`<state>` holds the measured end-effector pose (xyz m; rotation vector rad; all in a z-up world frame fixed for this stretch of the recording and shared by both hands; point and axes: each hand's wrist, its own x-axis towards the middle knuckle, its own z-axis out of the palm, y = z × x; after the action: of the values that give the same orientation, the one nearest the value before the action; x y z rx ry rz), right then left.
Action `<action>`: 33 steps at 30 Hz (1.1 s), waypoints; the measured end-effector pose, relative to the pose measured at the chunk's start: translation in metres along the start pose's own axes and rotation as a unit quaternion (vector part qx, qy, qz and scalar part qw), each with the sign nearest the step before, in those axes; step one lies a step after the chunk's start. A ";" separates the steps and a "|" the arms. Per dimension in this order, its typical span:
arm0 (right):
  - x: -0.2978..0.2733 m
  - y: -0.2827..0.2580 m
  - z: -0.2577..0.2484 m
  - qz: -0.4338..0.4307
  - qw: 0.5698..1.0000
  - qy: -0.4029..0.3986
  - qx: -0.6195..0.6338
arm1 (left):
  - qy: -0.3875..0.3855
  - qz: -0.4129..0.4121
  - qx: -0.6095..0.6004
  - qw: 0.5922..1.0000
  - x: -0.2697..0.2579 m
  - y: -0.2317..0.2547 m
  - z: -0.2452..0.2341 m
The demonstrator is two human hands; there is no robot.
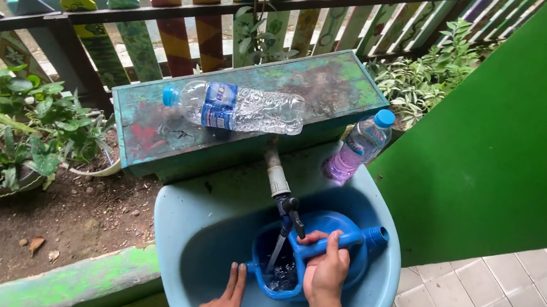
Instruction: Filling a blue watering can from a tap and then walking along a hallway to water several potted plants.
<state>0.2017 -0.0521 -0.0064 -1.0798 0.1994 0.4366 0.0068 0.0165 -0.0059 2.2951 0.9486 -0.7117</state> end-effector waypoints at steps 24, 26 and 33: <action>-0.009 -0.003 0.019 -0.029 0.997 0.051 -0.059 | -0.030 -0.016 -0.075 0.997 0.075 -0.041 0.065; -0.006 -0.001 0.019 -0.046 0.996 0.057 -0.048 | 0.325 0.056 -0.263 0.907 0.052 -0.023 0.042; -0.008 -0.009 0.023 -0.025 0.998 0.044 -0.038 | 0.386 0.399 -0.038 0.831 0.023 0.069 -0.156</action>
<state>0.1974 -0.0368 0.0143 -1.1771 0.2353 0.3538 0.1129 0.0878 0.1094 2.5907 0.1897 0.6408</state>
